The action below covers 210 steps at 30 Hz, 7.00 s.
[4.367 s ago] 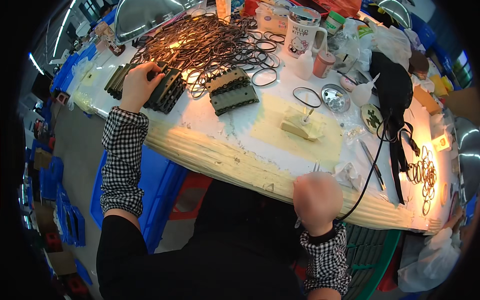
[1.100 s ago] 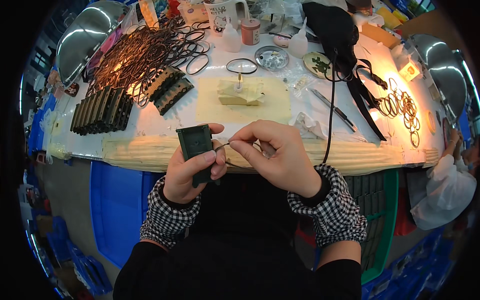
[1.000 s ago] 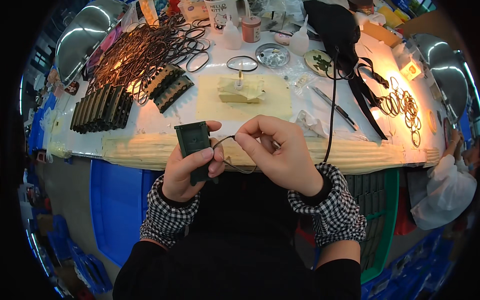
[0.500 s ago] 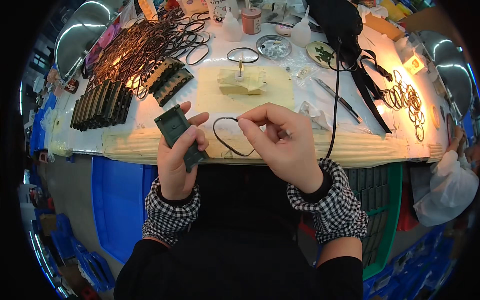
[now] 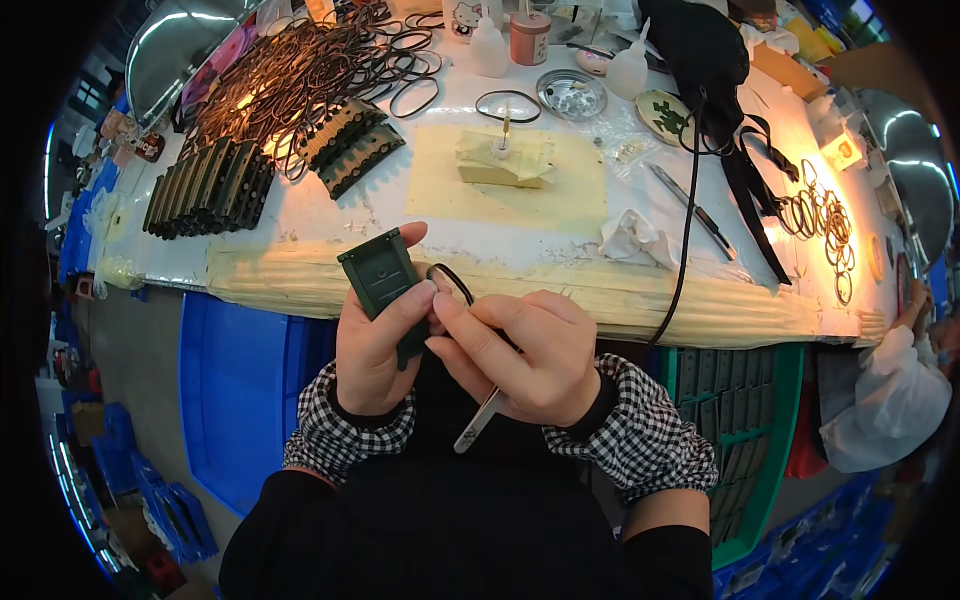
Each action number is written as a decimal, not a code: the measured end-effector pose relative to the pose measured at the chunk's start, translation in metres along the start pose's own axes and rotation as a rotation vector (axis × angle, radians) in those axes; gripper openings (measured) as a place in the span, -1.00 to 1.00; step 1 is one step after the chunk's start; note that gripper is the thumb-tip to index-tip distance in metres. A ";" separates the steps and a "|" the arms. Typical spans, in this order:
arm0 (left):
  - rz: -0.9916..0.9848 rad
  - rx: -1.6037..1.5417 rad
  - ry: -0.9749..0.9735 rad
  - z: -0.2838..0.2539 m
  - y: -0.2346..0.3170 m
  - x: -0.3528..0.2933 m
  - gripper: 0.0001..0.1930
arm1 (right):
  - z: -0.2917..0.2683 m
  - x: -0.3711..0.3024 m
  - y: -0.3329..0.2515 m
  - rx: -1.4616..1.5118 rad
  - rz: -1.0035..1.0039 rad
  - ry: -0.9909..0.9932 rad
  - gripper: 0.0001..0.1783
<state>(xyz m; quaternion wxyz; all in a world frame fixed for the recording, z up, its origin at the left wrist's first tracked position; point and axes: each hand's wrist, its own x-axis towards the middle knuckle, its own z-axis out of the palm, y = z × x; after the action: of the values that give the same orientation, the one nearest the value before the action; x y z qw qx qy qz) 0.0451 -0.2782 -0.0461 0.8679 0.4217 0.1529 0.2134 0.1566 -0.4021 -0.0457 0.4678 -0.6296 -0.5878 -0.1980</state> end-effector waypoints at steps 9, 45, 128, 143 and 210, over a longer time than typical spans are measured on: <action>-0.133 0.168 -0.188 -0.004 0.017 0.005 -0.42 | -0.014 0.014 0.008 0.546 0.541 -0.344 -0.65; -0.193 0.151 -0.192 -0.015 0.005 0.007 -0.52 | -0.029 0.015 0.019 0.491 0.503 -0.169 -0.91; 0.105 -0.064 0.026 -0.010 -0.032 0.008 -0.72 | 0.018 0.009 -0.009 0.425 0.675 0.102 -0.81; 0.076 -0.020 0.065 -0.007 -0.031 0.006 -0.72 | 0.030 -0.001 -0.012 0.253 0.548 0.120 -0.74; 0.431 0.507 -0.155 -0.011 -0.009 0.005 -0.75 | -0.012 0.012 -0.016 0.612 0.660 -0.216 -0.92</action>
<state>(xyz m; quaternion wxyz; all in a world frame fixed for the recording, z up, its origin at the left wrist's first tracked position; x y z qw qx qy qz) 0.0471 -0.2736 -0.0600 0.6794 0.6617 0.0420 0.3143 0.1482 -0.4074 -0.0251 0.6062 -0.6330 -0.4327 0.2110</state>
